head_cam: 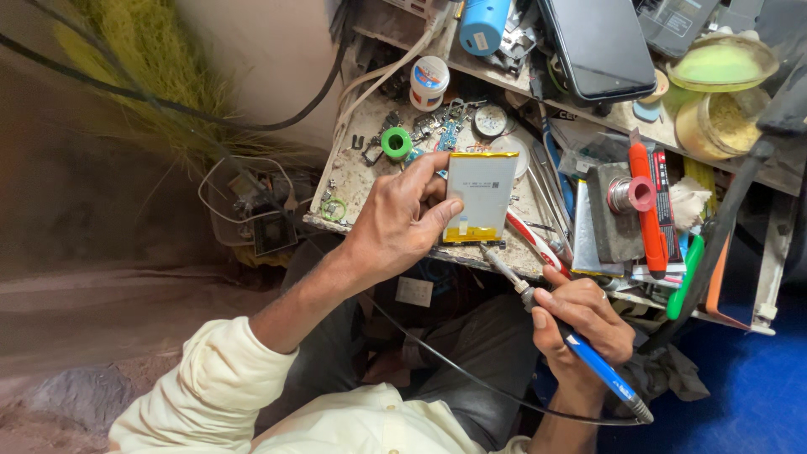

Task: The person uses a soldering iron to heat and work on the connector area of a rectangular lithium-ion battery. They repeatedly apply the hot tip to the same spot, rotate the battery, and inspect the connection while seated at a cluttered workbench.

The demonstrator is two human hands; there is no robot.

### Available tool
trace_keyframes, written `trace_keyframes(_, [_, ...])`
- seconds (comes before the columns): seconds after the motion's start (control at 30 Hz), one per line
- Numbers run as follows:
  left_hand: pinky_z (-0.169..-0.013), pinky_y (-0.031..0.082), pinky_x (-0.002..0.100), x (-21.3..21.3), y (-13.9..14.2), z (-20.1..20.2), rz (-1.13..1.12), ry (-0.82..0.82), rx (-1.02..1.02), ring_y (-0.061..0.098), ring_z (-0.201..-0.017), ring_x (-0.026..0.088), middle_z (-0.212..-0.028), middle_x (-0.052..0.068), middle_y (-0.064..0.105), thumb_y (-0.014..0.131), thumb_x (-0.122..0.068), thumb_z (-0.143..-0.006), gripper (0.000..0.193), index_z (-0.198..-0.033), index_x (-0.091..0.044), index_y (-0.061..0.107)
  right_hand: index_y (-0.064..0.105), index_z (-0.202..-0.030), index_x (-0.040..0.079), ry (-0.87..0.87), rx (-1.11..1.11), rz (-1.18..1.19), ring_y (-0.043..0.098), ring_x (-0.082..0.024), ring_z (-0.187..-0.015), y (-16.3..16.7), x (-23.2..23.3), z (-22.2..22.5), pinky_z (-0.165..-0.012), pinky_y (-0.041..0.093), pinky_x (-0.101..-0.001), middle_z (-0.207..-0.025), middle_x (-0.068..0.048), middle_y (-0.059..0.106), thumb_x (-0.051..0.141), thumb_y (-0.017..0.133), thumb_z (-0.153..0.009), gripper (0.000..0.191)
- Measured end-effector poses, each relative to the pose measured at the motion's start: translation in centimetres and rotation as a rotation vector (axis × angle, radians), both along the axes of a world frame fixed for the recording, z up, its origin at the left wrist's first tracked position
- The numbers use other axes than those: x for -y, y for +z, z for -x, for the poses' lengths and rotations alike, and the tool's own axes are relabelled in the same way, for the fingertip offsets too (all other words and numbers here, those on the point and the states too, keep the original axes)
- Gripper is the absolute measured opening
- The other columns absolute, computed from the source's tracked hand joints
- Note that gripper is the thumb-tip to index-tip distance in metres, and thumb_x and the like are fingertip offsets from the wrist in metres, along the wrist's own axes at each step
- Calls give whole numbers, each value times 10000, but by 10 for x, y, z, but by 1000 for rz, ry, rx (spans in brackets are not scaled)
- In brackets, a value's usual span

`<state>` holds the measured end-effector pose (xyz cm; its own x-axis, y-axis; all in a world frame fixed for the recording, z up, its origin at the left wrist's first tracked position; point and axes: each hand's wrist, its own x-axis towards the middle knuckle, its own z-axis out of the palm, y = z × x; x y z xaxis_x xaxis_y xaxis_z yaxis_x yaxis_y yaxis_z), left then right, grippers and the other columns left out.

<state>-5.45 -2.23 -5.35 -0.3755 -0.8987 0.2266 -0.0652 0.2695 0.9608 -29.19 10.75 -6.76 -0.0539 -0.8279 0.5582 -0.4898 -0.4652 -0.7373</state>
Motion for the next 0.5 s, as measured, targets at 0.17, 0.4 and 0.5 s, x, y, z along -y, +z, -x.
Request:
trace_keyframes(0.17, [-742,609,320,0,-2,0,10,-3,-5,797,-871,204,-956,167,777,658,-58,-956,414,-1330,41,511,720,-1009,-34,-5,32,0,657,-156,-788,-4,-1,1,-1014,616,-453,-885,-66,665,26,726,-901,124])
trace_keyframes(0.4, [-719,601,323,0,0,-1,-8,-5,13,792,-832,203,-923,165,771,658,-62,-950,424,-1332,42,508,720,-1008,-32,-1,32,-2,661,-159,-792,-3,-1,0,-1006,615,-447,-883,-65,670,35,732,-900,128])
trace_keyframes(0.5, [-685,591,325,0,0,-1,-48,-4,29,785,-797,201,-912,159,779,655,-68,-948,412,-1324,34,522,722,-1013,-31,-1,39,-5,655,-155,-789,-3,-2,0,-1019,612,-445,-886,-63,664,37,731,-908,125])
